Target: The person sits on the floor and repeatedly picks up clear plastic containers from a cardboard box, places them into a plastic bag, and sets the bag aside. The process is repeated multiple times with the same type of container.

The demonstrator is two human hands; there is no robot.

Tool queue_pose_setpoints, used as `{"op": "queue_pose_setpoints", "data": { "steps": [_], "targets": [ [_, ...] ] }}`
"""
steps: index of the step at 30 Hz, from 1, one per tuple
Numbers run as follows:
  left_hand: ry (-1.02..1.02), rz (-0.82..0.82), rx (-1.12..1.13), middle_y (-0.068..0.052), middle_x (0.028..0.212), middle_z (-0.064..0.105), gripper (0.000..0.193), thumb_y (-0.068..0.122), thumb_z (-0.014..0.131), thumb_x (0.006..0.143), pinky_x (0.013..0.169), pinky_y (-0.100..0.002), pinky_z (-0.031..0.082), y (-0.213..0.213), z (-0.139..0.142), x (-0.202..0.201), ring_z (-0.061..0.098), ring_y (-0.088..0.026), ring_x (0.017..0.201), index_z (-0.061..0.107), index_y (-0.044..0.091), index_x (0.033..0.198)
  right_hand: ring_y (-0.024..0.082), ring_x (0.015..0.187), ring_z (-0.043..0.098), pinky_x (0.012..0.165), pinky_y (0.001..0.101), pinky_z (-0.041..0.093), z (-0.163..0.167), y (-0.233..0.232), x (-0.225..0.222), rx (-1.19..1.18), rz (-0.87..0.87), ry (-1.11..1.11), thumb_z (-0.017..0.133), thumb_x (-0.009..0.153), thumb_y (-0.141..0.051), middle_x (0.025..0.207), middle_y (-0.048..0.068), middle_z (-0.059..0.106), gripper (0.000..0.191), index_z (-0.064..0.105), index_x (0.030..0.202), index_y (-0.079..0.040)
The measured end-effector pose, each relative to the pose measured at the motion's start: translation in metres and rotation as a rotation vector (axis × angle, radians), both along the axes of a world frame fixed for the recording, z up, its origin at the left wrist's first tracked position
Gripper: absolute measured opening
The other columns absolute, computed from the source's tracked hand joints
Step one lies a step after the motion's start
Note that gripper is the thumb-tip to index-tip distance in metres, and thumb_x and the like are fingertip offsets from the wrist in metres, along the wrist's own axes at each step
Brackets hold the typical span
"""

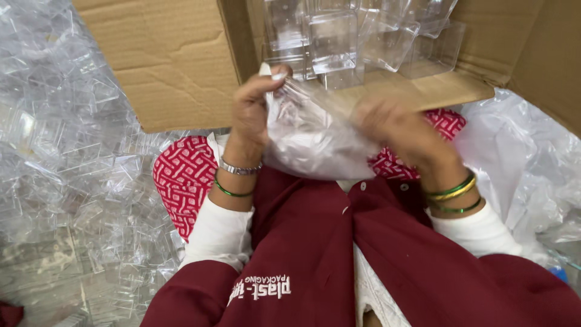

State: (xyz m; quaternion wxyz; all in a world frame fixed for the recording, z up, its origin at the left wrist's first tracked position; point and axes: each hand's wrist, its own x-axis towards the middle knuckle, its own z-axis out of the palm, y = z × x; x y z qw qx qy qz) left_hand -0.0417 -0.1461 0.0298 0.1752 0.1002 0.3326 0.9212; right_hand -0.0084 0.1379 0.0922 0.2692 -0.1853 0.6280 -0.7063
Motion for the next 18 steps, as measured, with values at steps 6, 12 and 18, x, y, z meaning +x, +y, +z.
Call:
{"op": "queue_pose_setpoints", "data": {
  "steps": [6,12,18],
  "targets": [
    [-0.041,0.080,-0.390,-0.015,0.083,0.065,0.015,0.010,0.066,0.090,0.063,-0.034,0.048,0.006,-0.036,-0.075,0.061,-0.024,0.068,0.070,0.003,0.103,0.016,0.057,0.066,0.043,0.0251,0.047,0.000,0.014,-0.080,-0.615,-0.058,-0.217,0.066,0.090,0.002,0.068,0.004,0.065,0.010,0.073,0.098,0.002],
    [0.062,0.709,-1.543,-0.026,0.089,0.074,0.033,0.029,0.069,0.084,0.074,-0.048,0.055,0.060,-0.113,-0.168,0.071,-0.042,0.083,0.072,0.000,0.099,0.043,0.068,0.066,0.058,0.0482,0.054,-0.133,-0.028,-0.215,0.955,-0.799,1.097,0.061,0.076,0.005,0.075,0.025,0.067,0.013,0.068,0.087,0.003],
    [0.075,0.826,-1.426,-0.021,0.076,0.070,0.032,0.029,0.069,0.094,0.068,-0.044,0.054,0.066,-0.119,-0.149,0.067,-0.033,0.070,0.073,-0.002,0.087,0.042,0.083,0.069,0.071,0.0460,0.053,-0.174,-0.017,-0.208,0.972,-0.706,0.826,0.065,0.082,0.006,0.089,0.025,0.070,0.006,0.068,0.085,0.001]
  ]
}}
